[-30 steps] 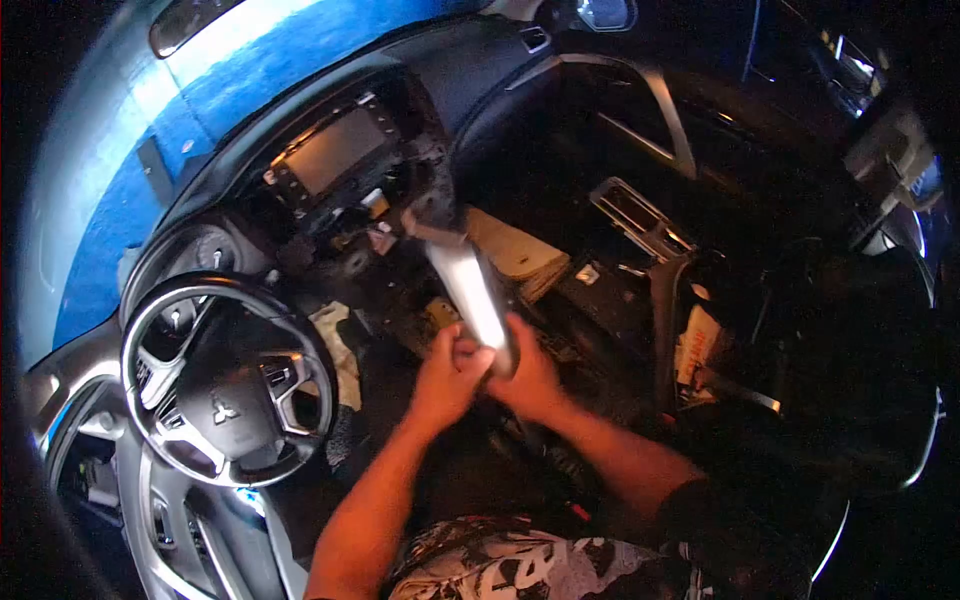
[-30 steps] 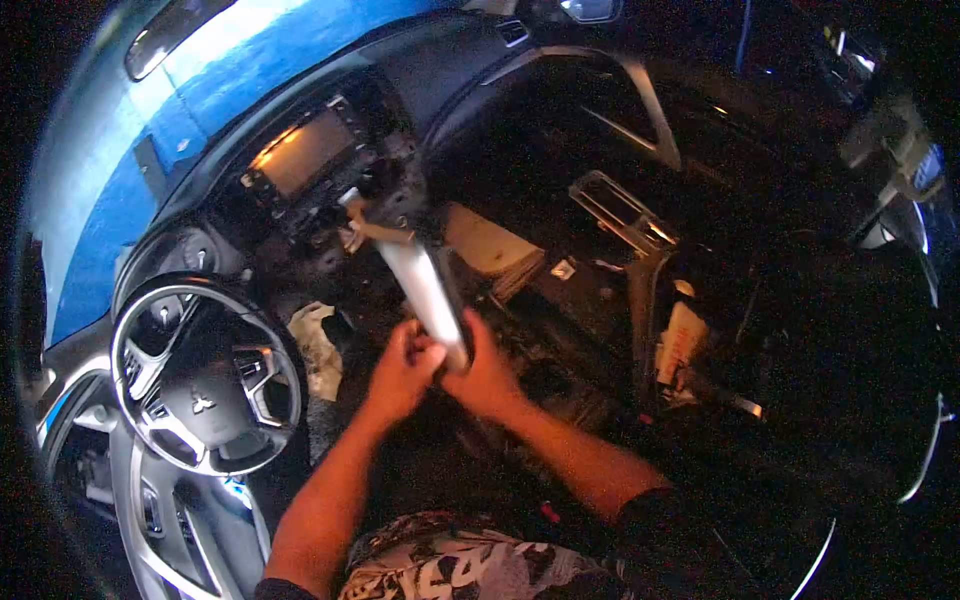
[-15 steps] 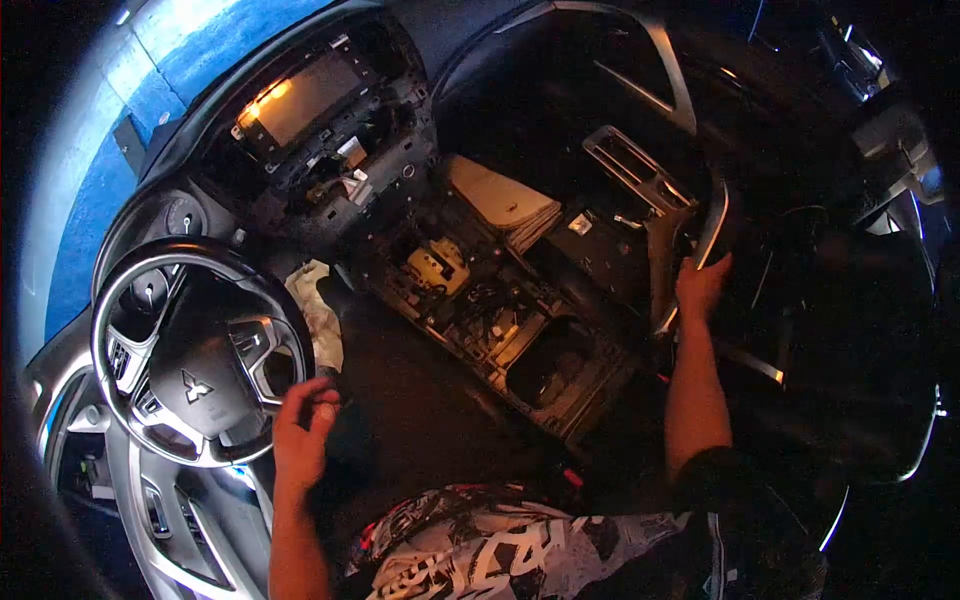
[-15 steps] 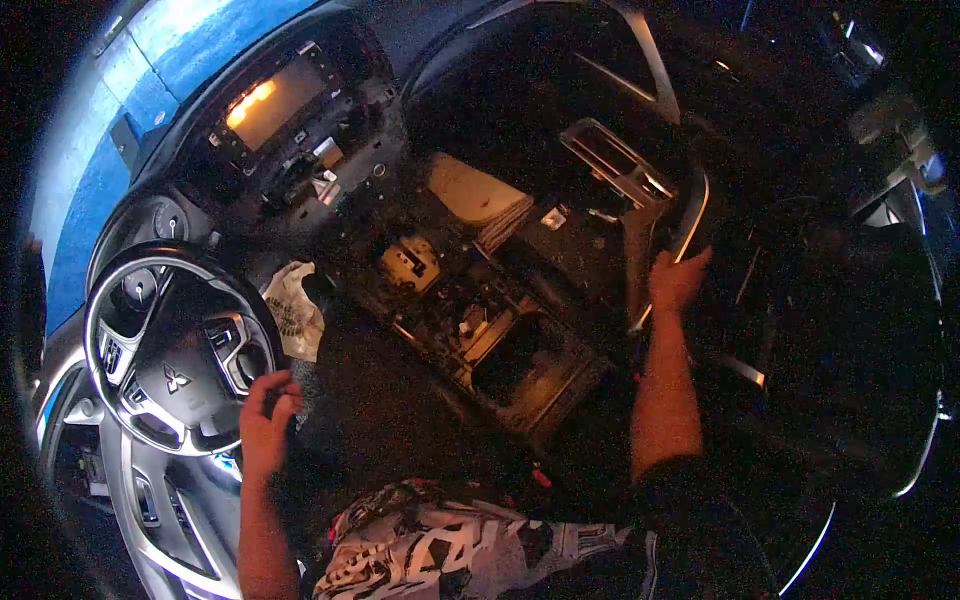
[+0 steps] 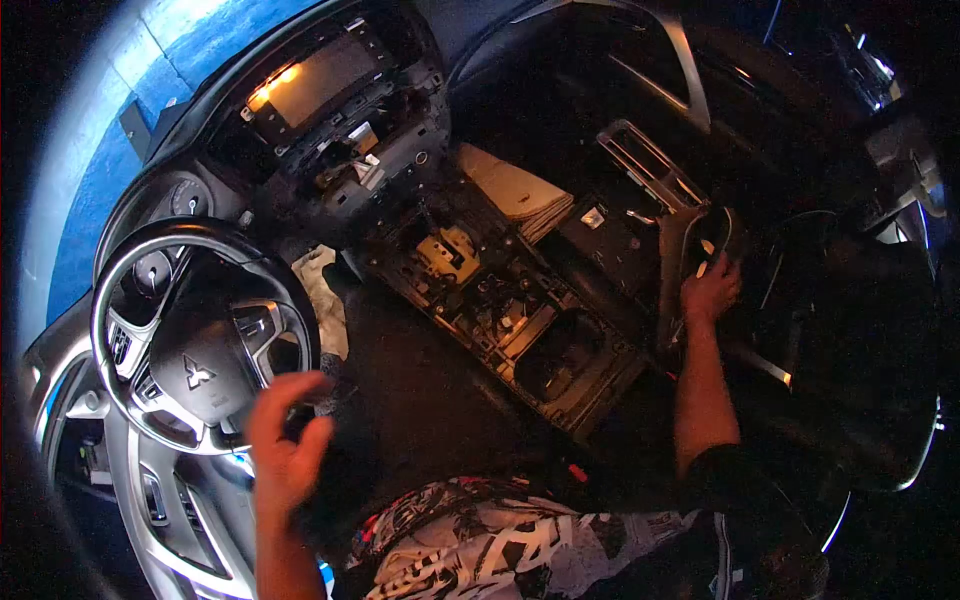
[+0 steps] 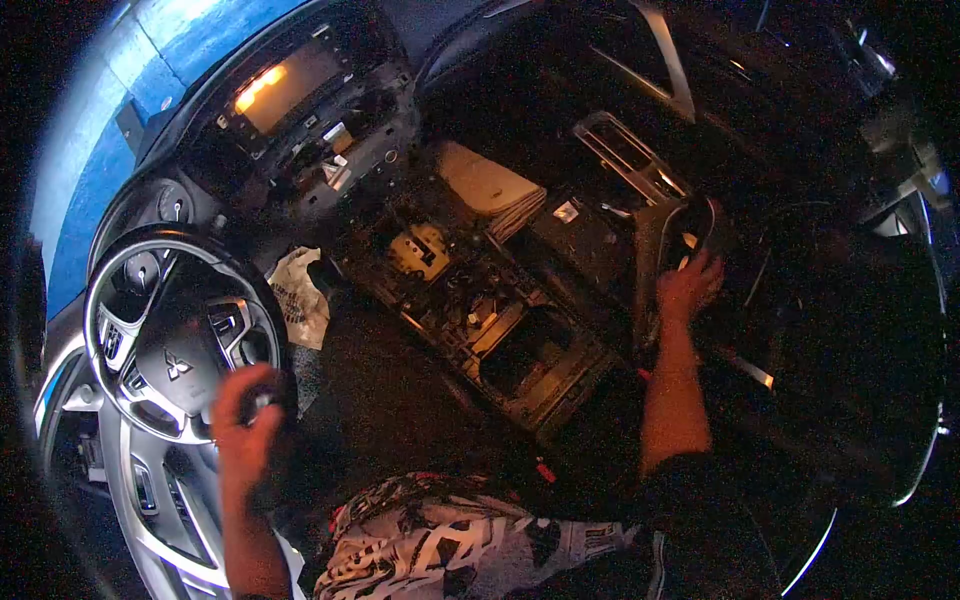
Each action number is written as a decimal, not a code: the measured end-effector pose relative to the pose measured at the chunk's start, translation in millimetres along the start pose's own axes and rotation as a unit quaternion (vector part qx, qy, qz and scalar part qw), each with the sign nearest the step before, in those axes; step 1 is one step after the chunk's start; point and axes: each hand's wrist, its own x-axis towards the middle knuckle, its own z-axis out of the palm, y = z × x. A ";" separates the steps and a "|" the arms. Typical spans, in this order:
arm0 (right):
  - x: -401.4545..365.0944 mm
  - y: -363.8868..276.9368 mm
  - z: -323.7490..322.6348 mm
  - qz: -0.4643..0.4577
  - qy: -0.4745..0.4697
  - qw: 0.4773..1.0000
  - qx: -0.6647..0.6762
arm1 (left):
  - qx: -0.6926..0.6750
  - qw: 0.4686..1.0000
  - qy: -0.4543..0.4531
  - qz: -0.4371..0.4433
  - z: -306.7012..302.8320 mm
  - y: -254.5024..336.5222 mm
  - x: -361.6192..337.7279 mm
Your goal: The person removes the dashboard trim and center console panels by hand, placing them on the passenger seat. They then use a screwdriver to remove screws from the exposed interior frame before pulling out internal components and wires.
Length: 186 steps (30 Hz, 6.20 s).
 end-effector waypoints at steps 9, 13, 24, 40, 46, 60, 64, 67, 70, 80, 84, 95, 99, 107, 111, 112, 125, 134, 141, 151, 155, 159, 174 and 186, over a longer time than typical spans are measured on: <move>27.5 -161.6 -297.3 -0.325 0.167 0.725 0.583 | 0.141 0.903 0.160 0.372 -90.4 126.8 39.7; -47.0 -212.2 -375.9 -0.578 0.056 0.595 0.555 | 0.169 0.889 0.114 0.411 -109.7 122.7 54.1; -79.6 -230.9 -382.4 -0.663 -0.061 0.581 0.468 | 0.235 0.877 0.085 0.410 -124.4 123.7 73.0; -45.0 -172.5 -327.9 -0.573 0.055 0.695 0.430 | 0.297 0.879 0.060 0.369 -80.9 105.8 104.1; 56.7 -95.9 -300.1 -0.310 0.151 0.908 0.240 | 0.322 0.884 0.064 0.334 -80.0 67.1 143.4; -22.7 31.0 -80.2 -0.223 -0.467 0.848 -0.113 | 0.454 0.868 0.168 0.107 -126.4 -116.4 195.4; -8.5 -17.6 -84.5 -0.240 -0.433 0.869 0.025 | 0.460 0.862 0.203 0.067 -112.2 -113.9 196.2; -18.0 -43.5 -42.7 -0.243 -0.455 0.845 0.141 | 0.528 0.824 0.200 0.041 -112.8 -105.1 195.1; -37.7 -53.0 -5.3 -0.284 -0.468 0.837 0.003 | 0.522 0.825 0.207 0.066 -107.2 -92.4 191.9; -46.3 -42.3 1.7 -0.197 -0.439 0.876 -0.014 | 0.489 0.837 0.222 0.104 -97.6 -71.8 187.9; -46.1 -49.4 -11.7 -0.186 -0.472 0.862 0.003 | 0.499 0.830 0.230 0.092 -93.2 -64.4 187.5; -47.8 -17.8 -16.4 -0.347 -0.420 0.838 0.002 | 0.495 0.835 0.228 0.080 -94.4 -68.8 188.5; -43.3 -51.6 -54.2 -0.296 -0.404 0.860 0.098 | 0.505 0.833 0.218 0.067 -95.2 -69.7 188.5; -11.3 -152.7 -29.0 -0.309 -0.281 0.904 0.086 | 0.522 0.820 0.217 0.088 -102.3 -85.7 188.8; -18.3 -163.1 21.3 -0.260 -0.315 0.909 0.079 | 0.515 0.828 0.218 0.049 -96.6 -74.6 188.2; -20.9 -163.2 26.4 -0.263 -0.305 0.912 0.085 | 0.526 0.821 0.209 0.071 -99.3 -80.5 188.5; 109.9 5.2 -60.7 -0.130 -0.268 0.940 0.165 | 0.518 0.826 0.207 0.073 -108.0 -106.1 194.3; 26.8 28.6 -63.8 -0.184 -0.387 0.903 -0.018 | 0.550 0.801 0.214 0.100 -109.8 -106.6 193.4; 30.7 26.9 -60.6 0.091 -0.181 0.965 0.170 | 0.525 0.818 0.222 0.082 -103.2 -96.1 191.6; -62.0 73.1 19.4 -0.319 -0.441 0.812 -0.210 | 0.508 0.830 0.221 0.064 -96.1 -76.6 189.5; -74.0 73.6 40.5 -0.192 -0.452 0.851 -0.186 | 0.512 0.829 0.215 0.067 -96.0 -75.8 189.2; -69.4 44.5 0.7 -0.096 -0.499 0.834 -0.215 | 0.505 0.834 0.212 0.065 -94.4 -65.7 186.5; -40.6 52.9 -34.0 -0.239 -0.405 0.869 -0.151 | 0.512 0.825 0.233 0.061 -88.8 -61.4 186.8; 85.5 26.0 -219.5 -0.211 -0.187 0.920 -0.273 | 0.496 0.836 0.225 0.065 -90.0 -56.4 184.6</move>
